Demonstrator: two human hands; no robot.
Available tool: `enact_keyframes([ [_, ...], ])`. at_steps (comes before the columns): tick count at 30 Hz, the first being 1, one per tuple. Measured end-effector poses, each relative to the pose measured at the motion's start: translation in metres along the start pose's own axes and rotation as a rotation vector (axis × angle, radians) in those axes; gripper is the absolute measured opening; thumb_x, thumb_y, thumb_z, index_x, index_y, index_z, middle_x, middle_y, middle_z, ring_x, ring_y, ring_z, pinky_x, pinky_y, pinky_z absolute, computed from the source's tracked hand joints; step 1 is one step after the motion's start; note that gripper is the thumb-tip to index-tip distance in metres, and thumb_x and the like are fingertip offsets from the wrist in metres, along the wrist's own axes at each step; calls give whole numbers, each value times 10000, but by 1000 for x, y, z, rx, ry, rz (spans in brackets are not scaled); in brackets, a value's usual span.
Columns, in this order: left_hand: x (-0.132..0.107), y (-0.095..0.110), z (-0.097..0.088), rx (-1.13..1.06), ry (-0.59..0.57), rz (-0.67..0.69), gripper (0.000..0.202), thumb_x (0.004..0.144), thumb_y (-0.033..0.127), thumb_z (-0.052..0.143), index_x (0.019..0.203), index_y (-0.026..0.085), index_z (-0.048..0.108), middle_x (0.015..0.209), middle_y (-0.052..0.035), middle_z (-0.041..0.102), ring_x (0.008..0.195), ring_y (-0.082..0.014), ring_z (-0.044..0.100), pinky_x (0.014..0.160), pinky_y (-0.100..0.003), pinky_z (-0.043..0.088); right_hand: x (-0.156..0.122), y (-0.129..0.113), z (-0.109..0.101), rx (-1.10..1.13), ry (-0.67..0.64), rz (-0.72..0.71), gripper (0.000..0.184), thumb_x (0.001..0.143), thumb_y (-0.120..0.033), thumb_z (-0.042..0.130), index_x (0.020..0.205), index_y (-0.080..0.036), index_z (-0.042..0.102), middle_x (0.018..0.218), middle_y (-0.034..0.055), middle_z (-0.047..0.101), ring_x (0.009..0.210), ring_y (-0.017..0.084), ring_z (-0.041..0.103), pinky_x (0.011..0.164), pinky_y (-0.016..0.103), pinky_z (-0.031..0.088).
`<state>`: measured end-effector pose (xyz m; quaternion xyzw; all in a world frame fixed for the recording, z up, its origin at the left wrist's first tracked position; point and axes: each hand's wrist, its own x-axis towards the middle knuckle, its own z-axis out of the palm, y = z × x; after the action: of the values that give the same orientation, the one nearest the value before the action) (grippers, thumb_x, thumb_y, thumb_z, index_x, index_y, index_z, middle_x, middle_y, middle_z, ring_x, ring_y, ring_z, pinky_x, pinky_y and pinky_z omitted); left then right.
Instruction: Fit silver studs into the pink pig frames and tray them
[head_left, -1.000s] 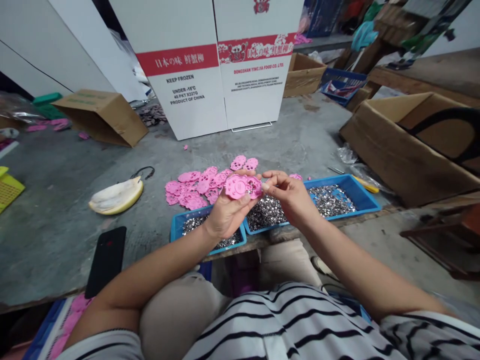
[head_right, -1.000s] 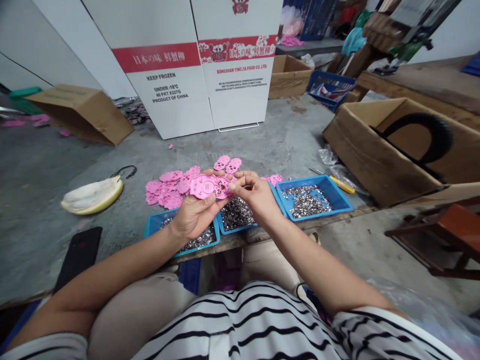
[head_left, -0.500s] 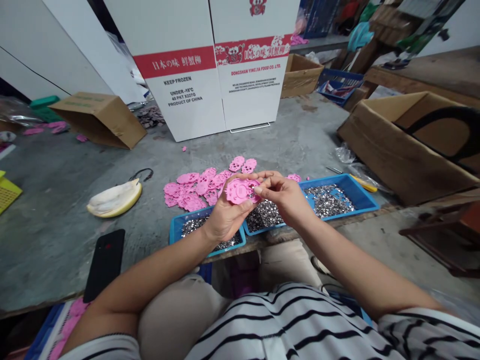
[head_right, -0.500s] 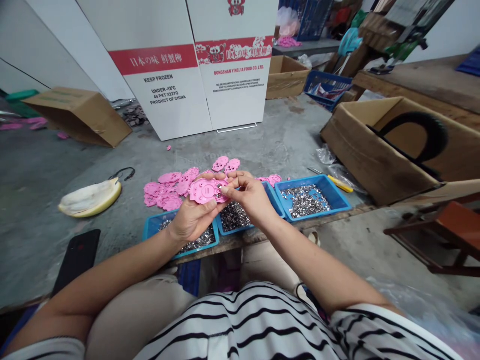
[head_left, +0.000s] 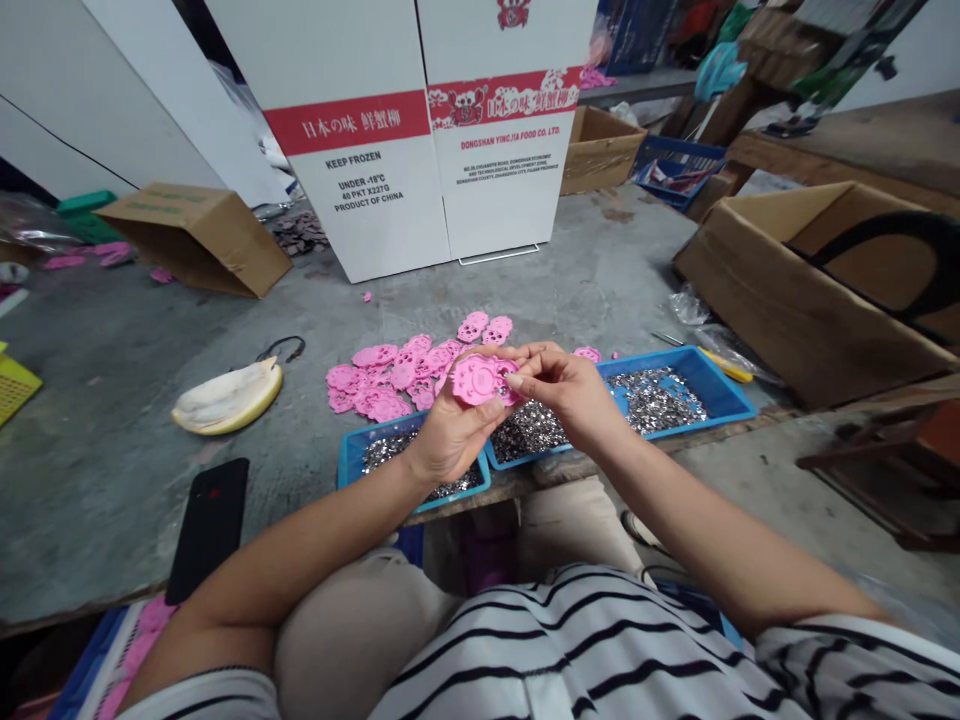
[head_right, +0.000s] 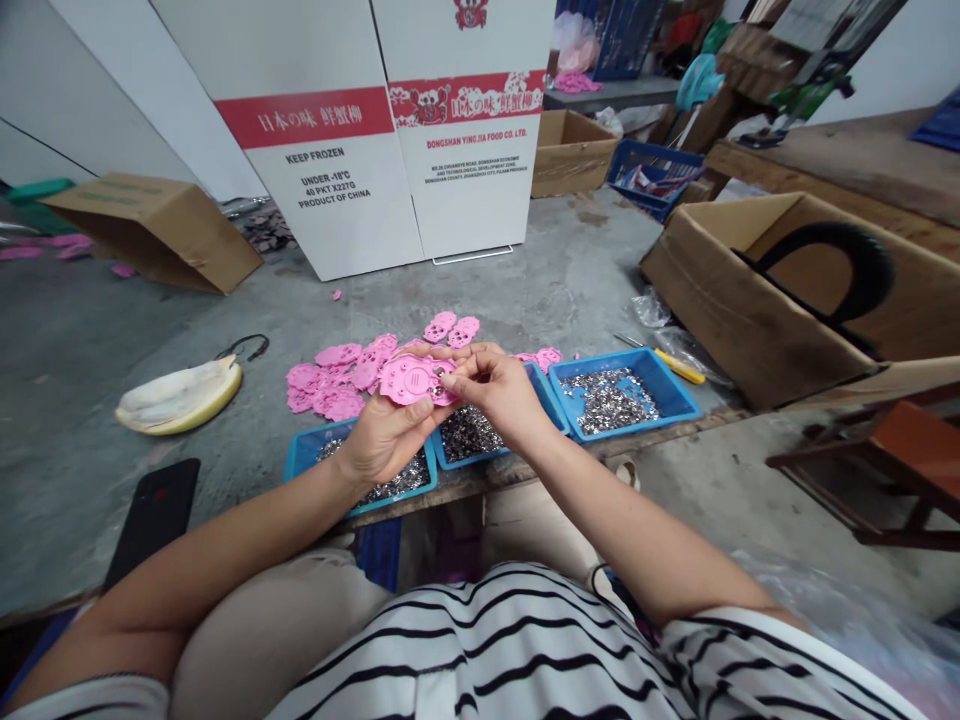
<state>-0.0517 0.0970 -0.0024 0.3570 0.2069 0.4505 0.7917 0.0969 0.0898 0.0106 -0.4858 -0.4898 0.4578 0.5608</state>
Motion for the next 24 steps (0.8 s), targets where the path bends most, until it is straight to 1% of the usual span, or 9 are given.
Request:
enact_keyframes([
  [5, 1, -1, 1, -15, 15, -58, 652, 702, 186, 714, 1308, 246, 480, 1170, -73, 613, 1245, -166, 545, 1094, -406, 489, -3, 8, 2, -121, 58, -104, 348, 657, -426, 792, 662, -167, 559, 974, 73, 582, 961, 207, 558, 904, 395, 433],
  [9, 2, 1, 4, -34, 59, -96, 568, 788, 184, 608, 1331, 256, 457, 1213, -77, 597, 1110, -126, 594, 965, -347, 550, -1, 16, -4, -50, 22, -34, 363, 706, -486, 738, 734, -183, 539, 837, 45, 589, 816, 172, 545, 761, 324, 439],
  [11, 2, 3, 5, -38, 61, -115, 509, 832, 204, 549, 1330, 255, 456, 1249, -84, 582, 1062, -127, 610, 878, -315, 569, 5, 18, -19, -72, 61, -18, 336, 733, -488, 697, 763, -184, 557, 784, 36, 582, 731, 151, 515, 705, 299, 426],
  [14, 3, 6, 5, -45, 34, -136, 448, 864, 250, 501, 1311, 228, 472, 1293, -104, 562, 1071, -168, 628, 794, -295, 573, 17, 14, -56, -288, 272, -15, 197, 720, -330, 669, 799, -175, 575, 777, 30, 595, 678, 139, 500, 670, 280, 411],
  [16, 4, 6, 3, -45, 49, -145, 435, 874, 264, 475, 1305, 207, 472, 1295, -118, 562, 1047, -176, 643, 767, -288, 572, 24, 7, -83, -624, 424, 49, 102, 755, -223, 609, 835, -161, 602, 823, 49, 629, 698, 151, 528, 679, 282, 400],
  [17, 4, 7, 3, -41, 70, -149, 436, 876, 267, 462, 1306, 194, 468, 1287, -124, 568, 1020, -172, 651, 753, -281, 570, 26, 3, -95, -856, 432, 124, 98, 778, -193, 588, 858, -154, 628, 851, 66, 649, 730, 169, 552, 684, 290, 391],
  [20, 6, 7, 2, -13, 137, -173, 452, 874, 271, 423, 1308, 150, 457, 1218, -136, 606, 903, -155, 663, 670, -238, 547, 24, -3, -118, -1406, 95, 464, 145, 822, -189, 597, 914, -152, 702, 953, 110, 690, 872, 239, 611, 675, 301, 373],
  [22, 7, 7, 2, 10, 153, -188, 459, 875, 274, 393, 1307, 134, 457, 1172, -137, 628, 833, -152, 661, 614, -224, 521, 20, 1, -122, -1533, -128, 598, 198, 840, -208, 599, 990, -169, 723, 1042, 120, 695, 961, 266, 628, 679, 294, 380],
  [24, 8, 7, 3, 27, 149, -197, 458, 882, 276, 367, 1304, 128, 464, 1139, -136, 642, 787, -149, 658, 595, -229, 511, 15, 9, -120, -1564, -197, 600, 297, 861, -165, 542, 1110, -180, 704, 1145, 134, 674, 1032, 278, 629, 707, 291, 390],
])
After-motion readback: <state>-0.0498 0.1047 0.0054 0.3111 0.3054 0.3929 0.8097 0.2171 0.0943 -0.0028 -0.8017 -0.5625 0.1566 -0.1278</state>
